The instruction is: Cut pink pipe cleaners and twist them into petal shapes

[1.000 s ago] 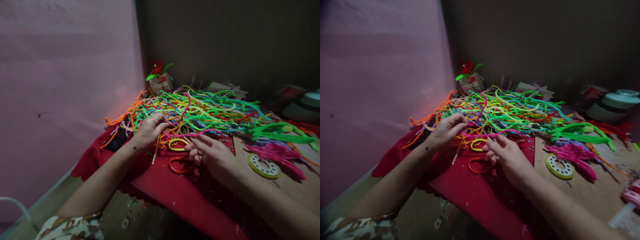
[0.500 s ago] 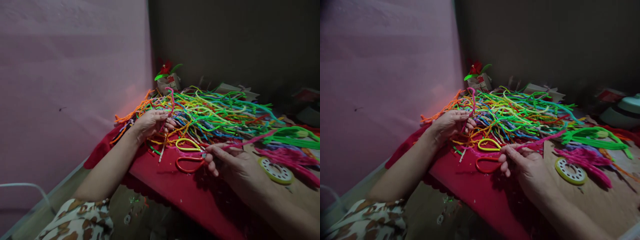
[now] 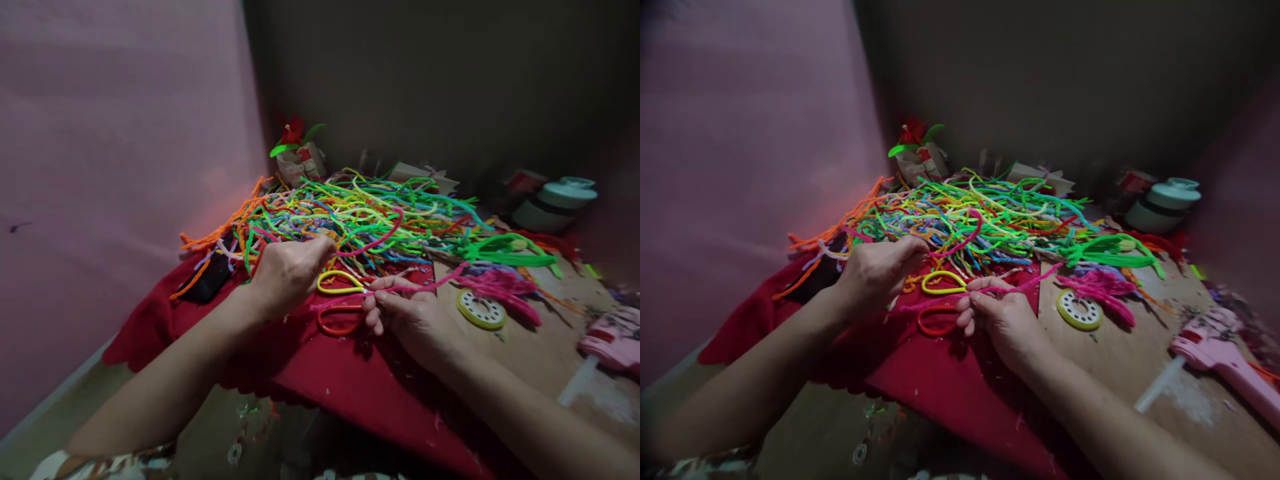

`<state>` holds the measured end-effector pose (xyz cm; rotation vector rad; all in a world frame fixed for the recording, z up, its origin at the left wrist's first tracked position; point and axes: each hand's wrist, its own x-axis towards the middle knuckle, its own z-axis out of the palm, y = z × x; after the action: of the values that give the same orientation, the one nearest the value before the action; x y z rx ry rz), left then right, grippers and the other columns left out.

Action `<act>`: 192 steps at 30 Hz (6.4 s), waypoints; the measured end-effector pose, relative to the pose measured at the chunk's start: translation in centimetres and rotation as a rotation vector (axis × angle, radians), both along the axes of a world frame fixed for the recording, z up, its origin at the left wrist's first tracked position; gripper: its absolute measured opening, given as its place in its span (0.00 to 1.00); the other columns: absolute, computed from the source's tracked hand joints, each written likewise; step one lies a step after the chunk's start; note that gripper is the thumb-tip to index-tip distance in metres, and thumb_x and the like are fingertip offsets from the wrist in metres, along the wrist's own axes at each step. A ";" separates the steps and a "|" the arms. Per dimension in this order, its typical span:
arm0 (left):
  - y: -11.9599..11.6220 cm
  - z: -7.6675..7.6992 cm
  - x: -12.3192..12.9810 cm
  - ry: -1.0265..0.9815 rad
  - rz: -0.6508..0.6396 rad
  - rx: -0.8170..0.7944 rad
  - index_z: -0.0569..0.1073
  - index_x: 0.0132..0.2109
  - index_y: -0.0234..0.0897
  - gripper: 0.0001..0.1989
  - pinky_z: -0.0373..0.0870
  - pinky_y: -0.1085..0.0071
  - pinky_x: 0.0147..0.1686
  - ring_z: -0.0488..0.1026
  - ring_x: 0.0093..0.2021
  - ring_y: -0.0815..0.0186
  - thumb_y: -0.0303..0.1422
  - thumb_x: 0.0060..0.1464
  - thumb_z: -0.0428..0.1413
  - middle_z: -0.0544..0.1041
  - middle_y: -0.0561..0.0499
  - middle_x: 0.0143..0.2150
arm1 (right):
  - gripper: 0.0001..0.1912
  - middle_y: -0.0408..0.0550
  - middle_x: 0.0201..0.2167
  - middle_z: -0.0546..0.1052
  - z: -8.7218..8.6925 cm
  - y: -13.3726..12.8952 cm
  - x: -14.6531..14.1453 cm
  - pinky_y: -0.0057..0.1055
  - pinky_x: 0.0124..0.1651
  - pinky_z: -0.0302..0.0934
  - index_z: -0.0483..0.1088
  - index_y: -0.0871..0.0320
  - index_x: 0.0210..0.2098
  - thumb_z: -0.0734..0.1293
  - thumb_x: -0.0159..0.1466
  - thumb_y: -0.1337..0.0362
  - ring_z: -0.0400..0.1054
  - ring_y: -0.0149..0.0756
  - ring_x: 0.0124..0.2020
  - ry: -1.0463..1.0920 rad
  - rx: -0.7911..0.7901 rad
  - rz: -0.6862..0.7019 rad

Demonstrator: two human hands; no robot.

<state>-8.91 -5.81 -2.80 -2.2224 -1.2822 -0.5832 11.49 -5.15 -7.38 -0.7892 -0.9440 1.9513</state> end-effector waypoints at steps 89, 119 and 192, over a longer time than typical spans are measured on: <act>-2.5 -1.9 4.4 -2.061 -0.259 -0.646 0.71 0.30 0.31 0.04 0.64 0.83 0.24 0.68 0.22 0.77 0.24 0.44 0.60 0.74 0.53 0.24 | 0.12 0.47 0.28 0.75 3.2 2.3 7.6 0.33 0.39 0.69 0.71 0.59 0.34 0.57 0.65 0.68 0.71 0.31 0.31 0.196 -0.123 -0.590; -3.9 -1.4 4.4 -2.376 -0.571 -0.545 0.64 0.27 0.34 0.13 0.57 0.84 0.17 0.48 0.10 0.84 0.18 0.56 0.44 0.62 0.60 0.20 | 0.23 0.38 0.09 0.46 3.4 -5.0 5.9 0.27 0.23 0.60 0.47 0.58 0.14 0.55 0.64 0.63 0.55 0.29 0.16 0.572 -0.441 -0.373; -2.7 -1.9 8.5 -2.458 -0.097 -0.814 0.74 0.29 0.27 0.14 0.72 0.79 0.18 0.74 0.22 0.71 0.21 0.58 0.46 0.74 0.49 0.26 | 0.12 0.38 0.19 0.72 3.9 -1.7 7.4 0.16 0.19 0.55 0.76 0.56 0.30 0.76 0.45 0.62 0.60 0.19 0.17 0.416 0.051 -0.431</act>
<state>-0.39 -8.49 -4.66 -0.6798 -2.2373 -3.8100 18.91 -6.80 -3.43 -0.4780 -0.5197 1.6159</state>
